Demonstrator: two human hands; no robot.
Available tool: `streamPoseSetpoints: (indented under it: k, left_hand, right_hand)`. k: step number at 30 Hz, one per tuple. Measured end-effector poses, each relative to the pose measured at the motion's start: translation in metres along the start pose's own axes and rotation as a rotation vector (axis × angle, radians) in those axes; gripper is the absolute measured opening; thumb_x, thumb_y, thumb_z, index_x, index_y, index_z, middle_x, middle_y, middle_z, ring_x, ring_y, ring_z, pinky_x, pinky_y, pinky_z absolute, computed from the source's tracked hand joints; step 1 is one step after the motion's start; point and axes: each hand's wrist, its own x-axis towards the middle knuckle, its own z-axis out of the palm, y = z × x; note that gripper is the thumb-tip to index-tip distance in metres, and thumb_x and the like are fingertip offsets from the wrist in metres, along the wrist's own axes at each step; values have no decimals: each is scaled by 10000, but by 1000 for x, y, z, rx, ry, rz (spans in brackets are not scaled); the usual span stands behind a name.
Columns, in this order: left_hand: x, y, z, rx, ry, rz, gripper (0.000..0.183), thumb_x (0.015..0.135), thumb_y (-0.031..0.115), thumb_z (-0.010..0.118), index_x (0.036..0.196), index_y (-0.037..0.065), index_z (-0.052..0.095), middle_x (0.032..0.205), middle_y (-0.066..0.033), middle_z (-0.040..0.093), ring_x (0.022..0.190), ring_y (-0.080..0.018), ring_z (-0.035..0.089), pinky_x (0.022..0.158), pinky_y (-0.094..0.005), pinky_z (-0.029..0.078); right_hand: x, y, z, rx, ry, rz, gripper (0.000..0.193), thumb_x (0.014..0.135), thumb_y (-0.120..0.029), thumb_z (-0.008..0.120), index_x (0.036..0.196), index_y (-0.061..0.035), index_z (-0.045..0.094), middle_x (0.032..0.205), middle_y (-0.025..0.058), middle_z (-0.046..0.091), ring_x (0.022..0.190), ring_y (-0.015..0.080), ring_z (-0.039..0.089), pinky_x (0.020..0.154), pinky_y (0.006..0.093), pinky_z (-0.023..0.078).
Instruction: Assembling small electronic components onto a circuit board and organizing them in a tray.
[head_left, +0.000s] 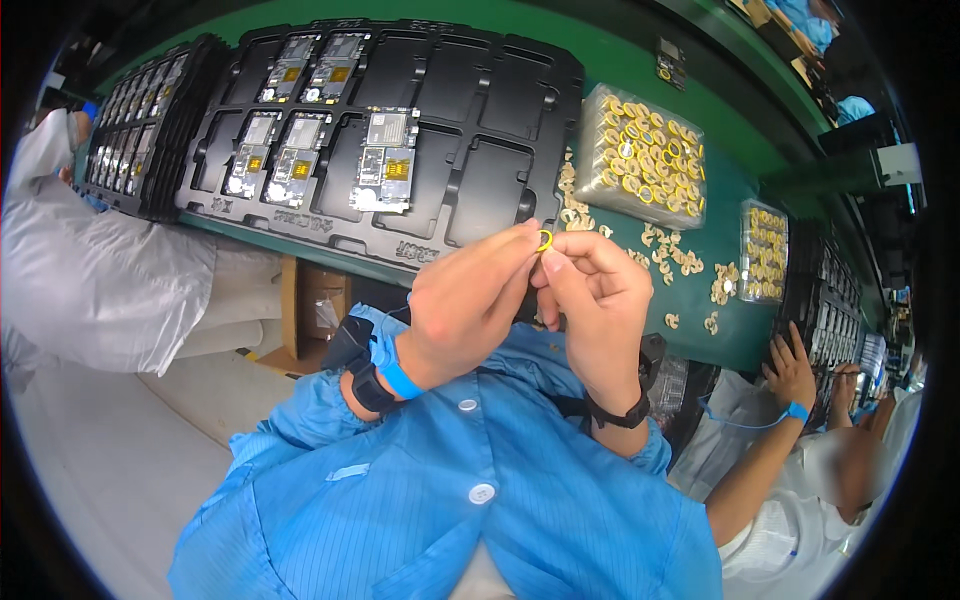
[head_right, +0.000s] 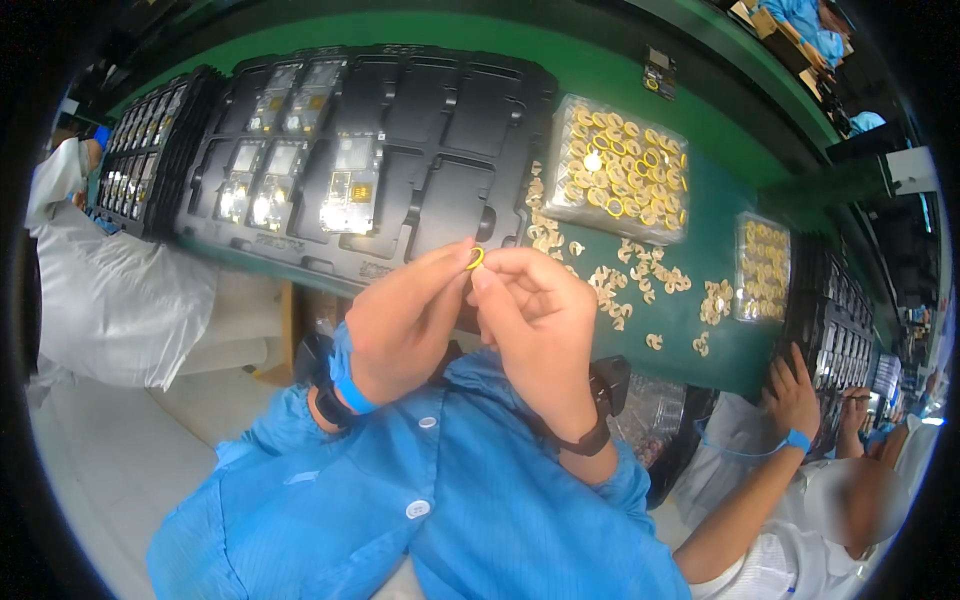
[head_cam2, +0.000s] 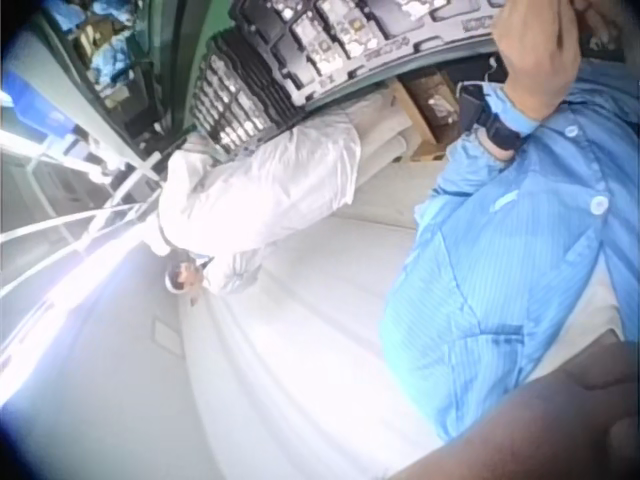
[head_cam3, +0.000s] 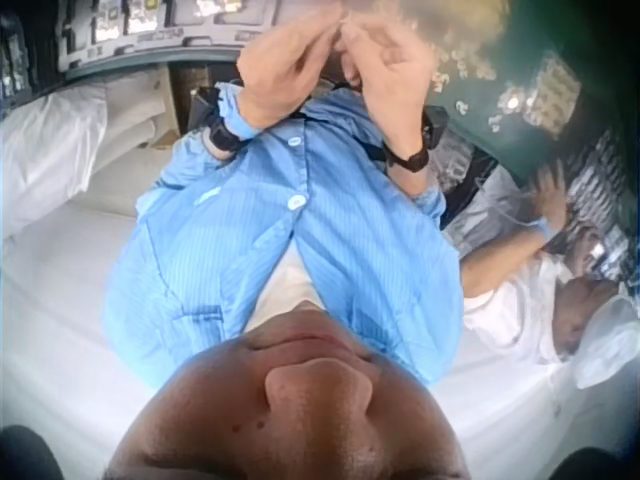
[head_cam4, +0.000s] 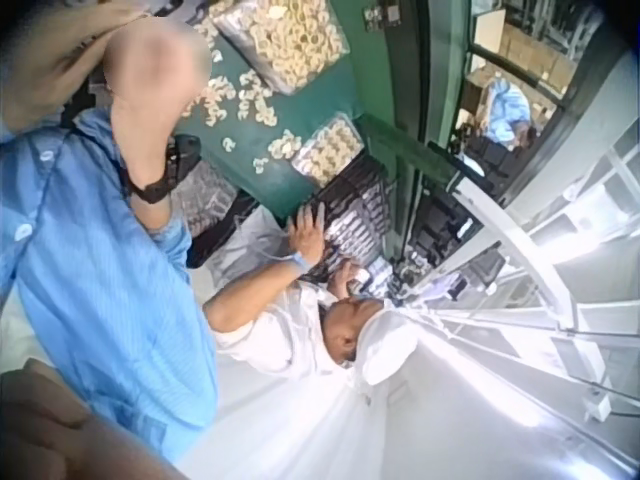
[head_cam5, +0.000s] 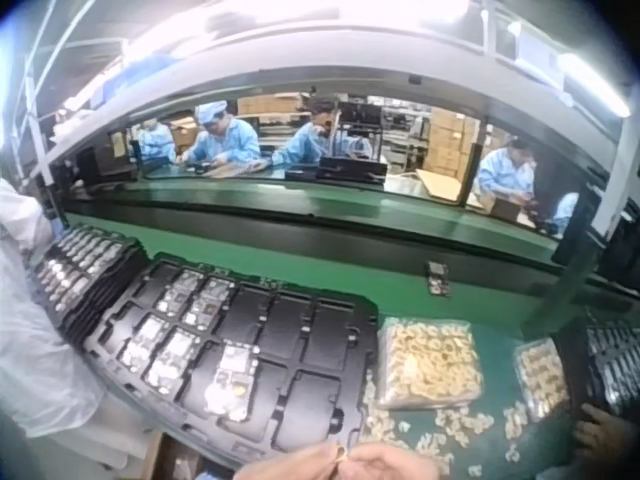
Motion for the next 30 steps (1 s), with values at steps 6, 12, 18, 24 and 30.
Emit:
streamPoseSetpoints:
  k: [6,12,18,24,30]
  left_hand:
    - [-2,0,-4,10,33,18,278,871,-102,764,1145,-63,738,1122,-239,783,985,-348,800,780,-373,644]
    - [-3,6,-4,5,-1,-11,257,893,-86,762,1148,-64,742,1120,-233,786,972,-301,806,789,-332,637]
    - [-5,20,0,-819,71,-769,213,1029,21,698,1206,-96,711,1129,-179,784,1004,-198,770,851,-329,647]
    - [0,11,-3,-985,108,-967,217,1079,72,641,1197,-100,698,1110,-161,777,1014,-209,770,892,-342,649]
    - [-5,-5,0,-450,115,-303,107,963,-21,728,1061,-14,769,1060,-176,768,973,-276,764,827,-351,628]
  right_hand:
    - [0,0,0,30,-37,-17,107,1045,-23,656,1119,43,696,851,50,710,595,40,571,519,202,433]
    - [-1,3,-1,20,-4,-2,90,1049,-15,645,1103,47,682,833,36,690,580,34,556,508,202,417]
    - [-4,10,5,12,26,-115,74,1036,34,640,1098,55,675,924,21,710,762,21,629,623,184,461]
    - [-15,10,-5,-49,39,-105,75,1023,60,638,1087,55,677,956,13,703,811,22,620,659,187,462]
    - [-4,8,-68,-341,281,16,166,1047,-69,688,885,-33,683,740,-83,588,608,-15,466,539,196,349]
